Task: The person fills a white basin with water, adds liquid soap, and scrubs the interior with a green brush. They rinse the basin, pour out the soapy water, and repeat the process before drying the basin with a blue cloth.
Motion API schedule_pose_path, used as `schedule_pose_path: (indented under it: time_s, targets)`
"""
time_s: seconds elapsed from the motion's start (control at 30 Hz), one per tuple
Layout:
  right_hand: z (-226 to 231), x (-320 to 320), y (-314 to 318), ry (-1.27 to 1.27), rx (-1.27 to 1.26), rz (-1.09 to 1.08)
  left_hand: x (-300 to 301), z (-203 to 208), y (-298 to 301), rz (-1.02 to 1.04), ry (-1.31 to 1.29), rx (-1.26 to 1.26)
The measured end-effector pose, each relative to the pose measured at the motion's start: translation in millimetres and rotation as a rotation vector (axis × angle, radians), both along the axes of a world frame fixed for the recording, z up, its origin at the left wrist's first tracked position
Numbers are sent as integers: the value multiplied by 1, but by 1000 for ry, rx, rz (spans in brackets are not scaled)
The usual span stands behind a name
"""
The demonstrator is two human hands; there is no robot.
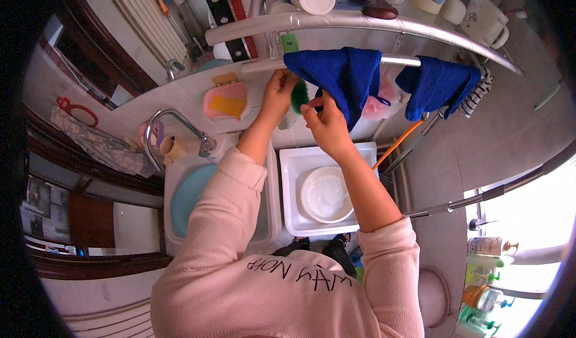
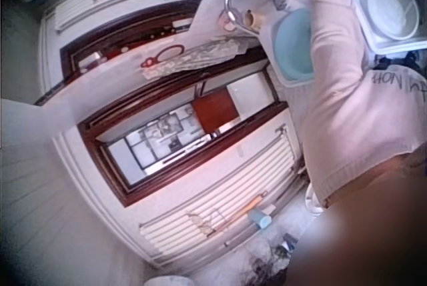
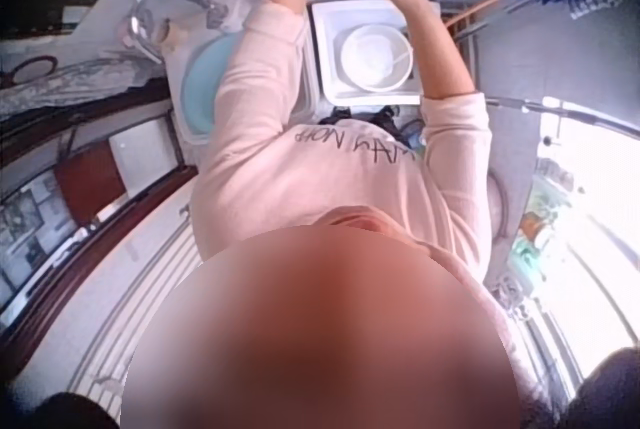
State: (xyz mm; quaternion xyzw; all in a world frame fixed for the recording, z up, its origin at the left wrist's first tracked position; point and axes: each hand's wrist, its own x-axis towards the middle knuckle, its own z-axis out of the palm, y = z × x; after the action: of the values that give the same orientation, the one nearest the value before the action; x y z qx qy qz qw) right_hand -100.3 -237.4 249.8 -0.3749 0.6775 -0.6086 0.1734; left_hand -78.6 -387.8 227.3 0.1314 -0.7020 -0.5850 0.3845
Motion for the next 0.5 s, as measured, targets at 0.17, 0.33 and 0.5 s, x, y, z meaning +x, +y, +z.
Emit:
schedule_pose_path:
  time_s: [0.17, 0.33, 0.5]
  targets:
    - [-1, 0, 0, -7, -24, 23, -3, -7, -4, -22, 19, 15]
    - [-4, 3, -2, 2, -68, -9, -2, -9, -3, 29, 63, -12]
    - [-3, 5, 0, -5, -11, 14, -3, 2, -1, 112, 1, -96]
